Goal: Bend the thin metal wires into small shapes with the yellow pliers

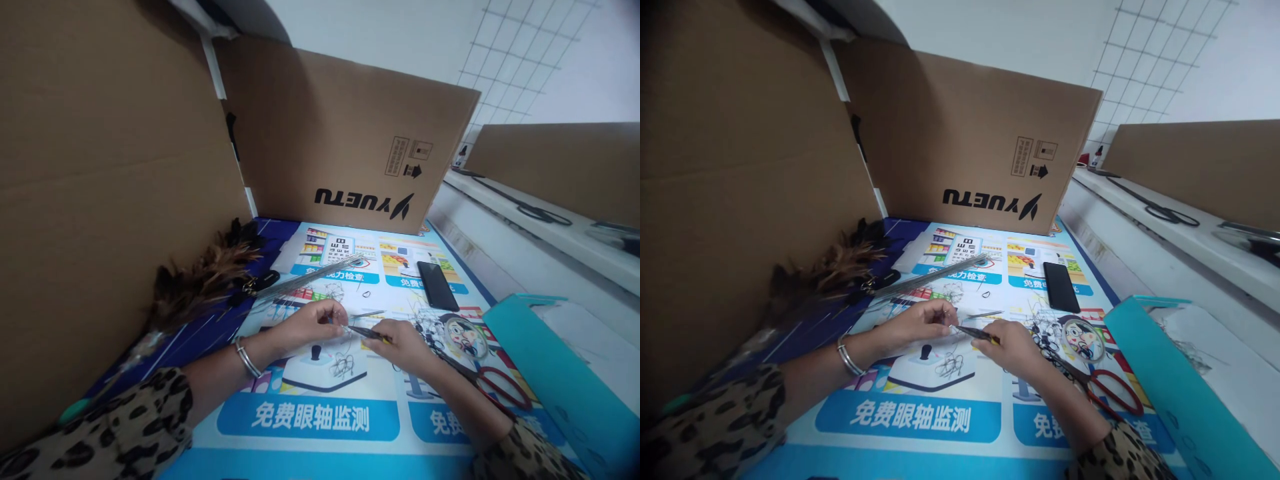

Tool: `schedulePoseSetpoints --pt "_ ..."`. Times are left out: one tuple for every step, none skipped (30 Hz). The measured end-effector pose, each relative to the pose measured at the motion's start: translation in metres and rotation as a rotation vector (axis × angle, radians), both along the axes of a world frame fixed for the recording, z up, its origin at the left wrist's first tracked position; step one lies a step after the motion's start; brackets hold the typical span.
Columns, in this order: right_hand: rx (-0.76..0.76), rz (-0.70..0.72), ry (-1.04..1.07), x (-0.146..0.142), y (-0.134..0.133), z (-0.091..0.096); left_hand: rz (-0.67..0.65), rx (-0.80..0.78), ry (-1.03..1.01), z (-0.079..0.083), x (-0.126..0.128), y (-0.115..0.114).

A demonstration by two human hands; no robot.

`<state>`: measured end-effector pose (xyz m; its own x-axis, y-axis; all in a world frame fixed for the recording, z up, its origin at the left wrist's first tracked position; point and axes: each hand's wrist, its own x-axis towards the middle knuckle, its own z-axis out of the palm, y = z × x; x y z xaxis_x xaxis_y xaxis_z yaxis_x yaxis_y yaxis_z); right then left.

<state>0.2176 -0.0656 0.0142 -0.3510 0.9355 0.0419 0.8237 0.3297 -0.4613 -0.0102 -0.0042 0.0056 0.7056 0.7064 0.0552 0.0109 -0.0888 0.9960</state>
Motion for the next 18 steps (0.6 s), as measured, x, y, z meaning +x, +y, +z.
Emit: schedulePoseSetpoints --pt "0.001 0.002 -0.006 0.0000 0.0001 -0.0007 -0.007 -0.015 0.005 -0.0002 0.0006 -0.0012" --pt "0.004 0.004 -0.011 0.0000 0.0002 -0.0014 -0.012 -0.030 0.012 -0.0006 0.0013 -0.0021" --pt "0.006 0.006 -0.016 0.0000 0.0003 -0.0020 -0.020 -0.045 0.016 -0.0013 0.0020 -0.0028" --pt "0.008 0.007 -0.021 0.0001 0.0005 -0.0026 -0.027 -0.061 0.016 -0.0023 0.0027 -0.0032" --pt "0.011 0.009 -0.025 0.0002 0.0007 -0.0029 -0.027 -0.074 0.012 -0.0034 0.0033 -0.0034" --pt "0.013 0.010 -0.030 0.0002 0.0008 -0.0031 -0.021 -0.086 0.005 -0.0047 0.0040 -0.0035" --pt "0.013 0.012 -0.034 0.0002 0.0009 -0.0031 -0.012 -0.100 -0.002 -0.0059 0.0045 -0.0037" --pt "0.014 0.011 -0.037 0.0003 0.0009 -0.0030 -0.006 -0.116 -0.009 -0.0071 0.0051 -0.0040" --pt "0.015 0.010 -0.040 0.0003 0.0008 -0.0029 -0.004 -0.136 -0.019 -0.0081 0.0056 -0.0044" --pt "0.017 0.010 -0.041 0.0002 0.0007 -0.0028 -0.004 -0.159 -0.034 -0.0088 0.0060 -0.0051" --pt "0.019 0.010 -0.042 0.0002 0.0006 -0.0027 -0.008 -0.186 -0.052 -0.0093 0.0064 -0.0059" --pt "0.020 0.010 -0.043 0.0001 0.0005 -0.0028 -0.013 -0.216 -0.073 -0.0095 0.0068 -0.0068" --pt "0.022 0.009 -0.045 0.0000 0.0005 -0.0030 -0.016 -0.246 -0.096 -0.0095 0.0072 -0.0078" --pt "0.023 0.006 -0.048 -0.0001 0.0005 -0.0034 -0.015 -0.273 -0.118 -0.0094 0.0075 -0.0087" --pt "0.024 0.001 -0.053 -0.0003 0.0006 -0.0039 -0.013 -0.294 -0.135 -0.0092 0.0077 -0.0095" --pt "0.023 -0.005 -0.059 -0.0006 0.0005 -0.0043 -0.011 -0.309 -0.146 -0.0091 0.0079 -0.0102" --pt "0.023 -0.011 -0.067 -0.0009 0.0004 -0.0048 -0.012 -0.318 -0.149 -0.0089 0.0079 -0.0106" --pt "0.023 -0.018 -0.074 -0.0013 0.0003 -0.0052 -0.012 -0.322 -0.146 -0.0088 0.0079 -0.0109"
